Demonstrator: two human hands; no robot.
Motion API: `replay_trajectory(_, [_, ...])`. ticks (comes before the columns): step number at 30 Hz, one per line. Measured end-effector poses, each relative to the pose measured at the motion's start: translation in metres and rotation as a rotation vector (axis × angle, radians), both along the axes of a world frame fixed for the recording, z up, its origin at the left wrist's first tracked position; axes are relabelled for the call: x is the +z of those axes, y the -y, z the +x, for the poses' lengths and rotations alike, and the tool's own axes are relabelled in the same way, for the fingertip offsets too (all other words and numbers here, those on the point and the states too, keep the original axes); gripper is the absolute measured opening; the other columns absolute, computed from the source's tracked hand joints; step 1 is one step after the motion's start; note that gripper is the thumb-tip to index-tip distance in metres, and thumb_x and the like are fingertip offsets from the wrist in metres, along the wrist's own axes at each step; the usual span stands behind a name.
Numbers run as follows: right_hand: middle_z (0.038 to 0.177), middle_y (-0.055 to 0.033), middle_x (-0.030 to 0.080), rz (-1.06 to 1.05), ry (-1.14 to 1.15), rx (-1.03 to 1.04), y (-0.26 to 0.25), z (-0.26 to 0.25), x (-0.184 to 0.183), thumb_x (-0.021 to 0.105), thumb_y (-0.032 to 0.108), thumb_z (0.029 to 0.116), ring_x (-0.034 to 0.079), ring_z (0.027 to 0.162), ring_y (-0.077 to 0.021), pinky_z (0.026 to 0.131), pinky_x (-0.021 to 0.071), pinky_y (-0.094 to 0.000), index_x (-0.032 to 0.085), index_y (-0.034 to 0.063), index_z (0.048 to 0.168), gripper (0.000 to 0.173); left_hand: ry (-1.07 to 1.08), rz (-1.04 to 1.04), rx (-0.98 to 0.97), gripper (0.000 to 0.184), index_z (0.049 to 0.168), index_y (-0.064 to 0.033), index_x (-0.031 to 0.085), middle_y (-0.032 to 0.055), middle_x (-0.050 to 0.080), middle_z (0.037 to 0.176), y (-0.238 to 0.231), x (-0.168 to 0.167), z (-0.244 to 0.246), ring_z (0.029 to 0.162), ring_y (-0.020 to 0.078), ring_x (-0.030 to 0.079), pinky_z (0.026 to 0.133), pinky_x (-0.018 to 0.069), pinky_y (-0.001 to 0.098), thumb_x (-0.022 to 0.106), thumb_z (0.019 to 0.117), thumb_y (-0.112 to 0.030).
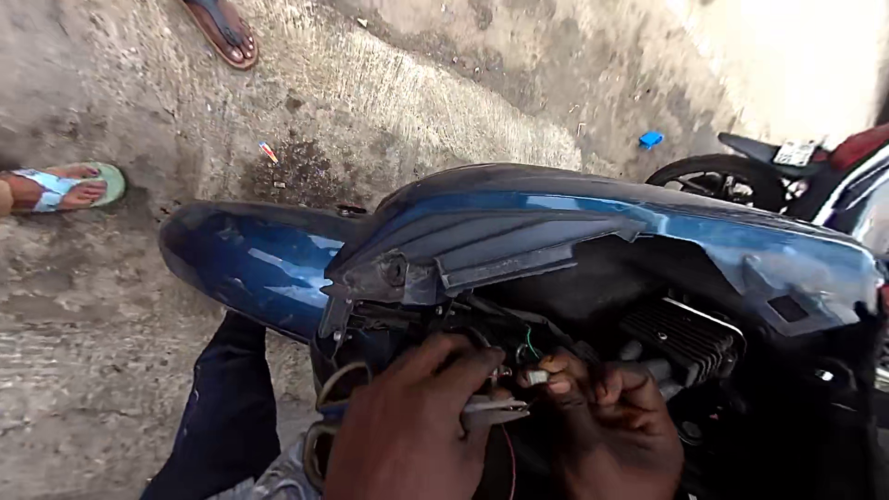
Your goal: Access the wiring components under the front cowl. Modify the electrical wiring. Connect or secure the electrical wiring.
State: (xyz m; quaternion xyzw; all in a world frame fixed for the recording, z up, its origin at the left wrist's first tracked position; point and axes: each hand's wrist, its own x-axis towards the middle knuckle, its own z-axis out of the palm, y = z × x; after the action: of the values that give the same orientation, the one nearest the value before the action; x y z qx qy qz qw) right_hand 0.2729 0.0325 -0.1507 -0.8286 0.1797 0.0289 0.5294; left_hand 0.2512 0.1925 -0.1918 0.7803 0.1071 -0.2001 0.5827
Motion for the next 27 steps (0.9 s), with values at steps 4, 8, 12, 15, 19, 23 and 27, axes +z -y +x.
replay_trajectory(4, [0.088,-0.0008,0.076,-0.104,0.038,0.154,0.002,0.001,0.004,0.073,-0.003,0.0900,0.077,0.084,-0.0143,0.078,0.0657,-0.0288,0.054,0.0147,0.092,0.026,-0.019,-0.019,-0.036,0.034,0.121,-0.0229,0.077,0.0010,0.075,0.113,-0.007,-0.003,0.002,0.090,0.0188,0.073,0.067,0.0596,0.0420,0.074,0.0907,-0.039])
replay_trajectory(8, [0.091,0.0004,0.076,-0.149,0.073,0.300,0.000,0.000,0.004,0.071,0.000,0.0942,0.076,0.091,-0.0123,0.084,0.0630,-0.0253,0.055,0.0146,0.096,0.021,-0.010,-0.007,-0.023,0.029,0.116,-0.0264,0.079,-0.0017,0.074,0.113,-0.006,-0.005,0.000,0.088,0.0179,0.071,0.063,0.0568,0.0391,0.074,0.0907,-0.040])
replay_trajectory(12, [0.094,0.0006,0.075,-0.212,0.093,0.397,-0.007,0.000,0.003,0.066,-0.002,0.0967,0.075,0.095,-0.0114,0.086,0.0622,-0.0247,0.054,0.0133,0.096,0.019,-0.012,-0.006,-0.017,0.027,0.114,-0.0281,0.079,-0.0035,0.074,0.113,-0.007,-0.006,0.001,0.090,0.0168,0.071,0.064,0.0568,0.0372,0.073,0.0913,-0.040])
replay_trajectory(15, [0.097,0.0004,0.075,-0.267,0.101,0.441,-0.009,-0.002,0.003,0.063,-0.003,0.0976,0.074,0.098,-0.0109,0.087,0.0620,-0.0245,0.054,0.0128,0.096,0.018,0.006,-0.002,-0.007,0.025,0.112,-0.0270,0.079,-0.0037,0.074,0.111,-0.006,-0.007,0.000,0.089,0.0164,0.071,0.063,0.0568,0.0362,0.073,0.0914,-0.039])
replay_trajectory(19, [0.092,0.0007,0.074,-0.324,0.144,0.389,-0.010,-0.002,0.005,0.065,-0.005,0.0949,0.075,0.095,-0.0105,0.084,0.0622,-0.0234,0.053,0.0124,0.093,0.022,0.012,0.010,-0.012,0.026,0.113,-0.0273,0.079,-0.0043,0.074,0.111,-0.004,-0.007,0.000,0.088,0.0162,0.071,0.063,0.0568,0.0358,0.072,0.0911,-0.039])
replay_trajectory(23, [0.091,0.0010,0.075,-0.293,0.099,0.381,-0.008,-0.001,0.004,0.067,-0.004,0.0947,0.075,0.093,-0.0095,0.085,0.0617,-0.0225,0.054,0.0128,0.093,0.021,0.020,0.030,-0.007,0.025,0.111,-0.0276,0.080,-0.0052,0.074,0.108,-0.003,-0.008,0.000,0.087,0.0150,0.071,0.062,0.0559,0.0336,0.072,0.0904,-0.039])
replay_trajectory(27, [0.089,-0.0004,0.075,-0.271,0.094,0.328,-0.007,-0.002,0.003,0.069,-0.004,0.0931,0.076,0.090,-0.0116,0.082,0.0629,-0.0238,0.055,0.0126,0.092,0.022,0.033,0.041,-0.004,0.025,0.111,-0.0274,0.080,-0.0054,0.074,0.108,-0.003,-0.009,-0.002,0.086,0.0138,0.071,0.062,0.0555,0.0321,0.071,0.0919,-0.041])
